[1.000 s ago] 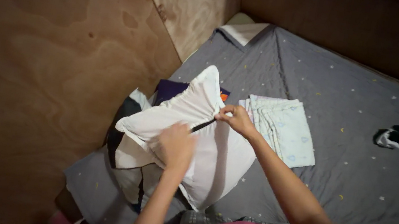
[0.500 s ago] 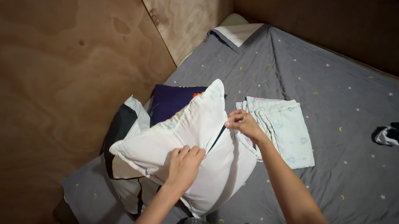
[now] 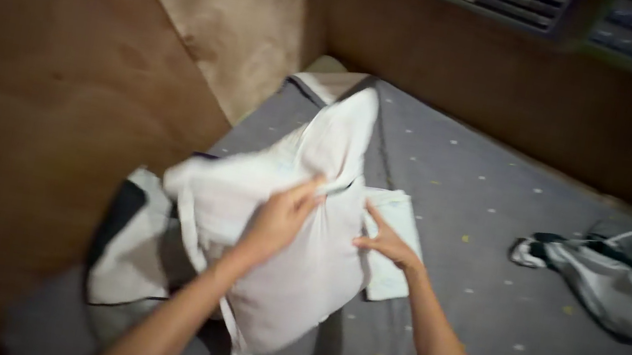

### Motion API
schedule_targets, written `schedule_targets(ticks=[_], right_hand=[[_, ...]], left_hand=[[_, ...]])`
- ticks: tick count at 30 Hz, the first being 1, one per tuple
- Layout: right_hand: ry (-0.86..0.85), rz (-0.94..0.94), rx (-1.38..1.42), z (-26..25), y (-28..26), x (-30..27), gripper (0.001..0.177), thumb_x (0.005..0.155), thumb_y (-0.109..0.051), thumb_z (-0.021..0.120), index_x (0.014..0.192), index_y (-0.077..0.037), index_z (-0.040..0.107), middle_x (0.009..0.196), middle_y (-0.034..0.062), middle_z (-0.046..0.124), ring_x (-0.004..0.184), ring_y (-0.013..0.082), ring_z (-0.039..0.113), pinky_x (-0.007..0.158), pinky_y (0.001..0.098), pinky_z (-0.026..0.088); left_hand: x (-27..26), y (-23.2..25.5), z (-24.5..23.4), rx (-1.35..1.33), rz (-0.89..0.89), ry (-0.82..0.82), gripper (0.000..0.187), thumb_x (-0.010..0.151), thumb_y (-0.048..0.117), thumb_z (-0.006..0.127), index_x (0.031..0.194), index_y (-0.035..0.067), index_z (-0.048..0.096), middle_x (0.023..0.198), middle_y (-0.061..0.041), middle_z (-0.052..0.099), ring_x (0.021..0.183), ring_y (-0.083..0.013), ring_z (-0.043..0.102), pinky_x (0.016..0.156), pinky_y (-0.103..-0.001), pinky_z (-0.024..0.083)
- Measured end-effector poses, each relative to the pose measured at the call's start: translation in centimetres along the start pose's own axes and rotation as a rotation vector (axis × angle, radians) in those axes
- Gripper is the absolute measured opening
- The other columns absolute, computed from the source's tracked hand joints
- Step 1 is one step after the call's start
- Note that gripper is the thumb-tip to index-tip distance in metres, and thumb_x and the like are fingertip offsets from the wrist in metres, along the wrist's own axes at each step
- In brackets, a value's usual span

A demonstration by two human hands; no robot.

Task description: The person inserts a pink pillow into a white pillowcase on a bed. They manipulate the fabric to fully encase the pillow, zip the closure, and then place the finished pillow at the head of the bed.

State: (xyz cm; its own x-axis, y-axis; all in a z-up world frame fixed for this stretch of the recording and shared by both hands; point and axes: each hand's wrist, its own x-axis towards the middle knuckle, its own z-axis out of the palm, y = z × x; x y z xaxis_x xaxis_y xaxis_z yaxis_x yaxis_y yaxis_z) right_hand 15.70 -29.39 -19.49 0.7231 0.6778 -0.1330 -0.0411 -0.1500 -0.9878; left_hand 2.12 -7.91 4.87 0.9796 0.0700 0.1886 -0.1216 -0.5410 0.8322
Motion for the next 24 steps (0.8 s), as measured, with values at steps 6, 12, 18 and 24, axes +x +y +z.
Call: schedule_targets(ticks=[6, 12, 18, 24], right_hand=[[0.434, -0.103, -0.049, -13.7, -12.9, -8.2, 0.075, 0.064, -0.022, 0.091, 0.13, 0.0, 0.064, 0.123, 0.0118, 0.074, 0.11, 0.0212, 0.069, 0.1, 0.0372, 0.054], [0.703, -0.223, -0.396, -18.8, -25.6, -8.4, 0.041, 0.071, -0.008, 0.088, 0.108, 0.005, 0.074, 0.101, 0.0115, 0.078, 0.092, 0.0189, 0.07, 0.082, 0.0342, 0.057], [0.666, -0.397, -0.232, -19.3, -27.0, -2.1, 0.039, 0.079, -0.008, 0.081, 0.117, -0.001, 0.072, 0.111, 0.0072, 0.077, 0.1, 0.0135, 0.072, 0.088, 0.0306, 0.058], [0.915, -0.203, -0.865, -20.8, -19.6, 8.8, 0.027, 0.088, -0.022, 0.086, 0.092, -0.001, 0.069, 0.095, 0.0208, 0.072, 0.087, 0.0371, 0.07, 0.078, 0.0458, 0.053]], left_hand=[[11.9, 7.5, 6.7, -0.133, 0.306, -0.044, 0.035, 0.106, 0.019, 0.062, 0.136, 0.002, 0.065, 0.114, -0.019, 0.072, 0.104, -0.0191, 0.063, 0.094, -0.033, 0.052], [21.7, 6.1, 5.4, -0.175, 0.499, 0.127, 0.023, 0.105, 0.015, 0.061, 0.119, -0.002, 0.067, 0.128, -0.011, 0.068, 0.118, -0.0221, 0.065, 0.101, -0.031, 0.048], [26.5, -4.9, 4.3, -0.025, 0.235, 0.076, 0.022, 0.104, 0.017, 0.065, 0.112, -0.003, 0.066, 0.104, -0.015, 0.062, 0.099, -0.028, 0.063, 0.091, -0.033, 0.05], [35.8, -24.0, 6.4, -0.144, 0.338, -0.086, 0.028, 0.094, 0.015, 0.07, 0.118, 0.002, 0.064, 0.111, -0.011, 0.068, 0.105, -0.0244, 0.064, 0.091, -0.034, 0.051]])
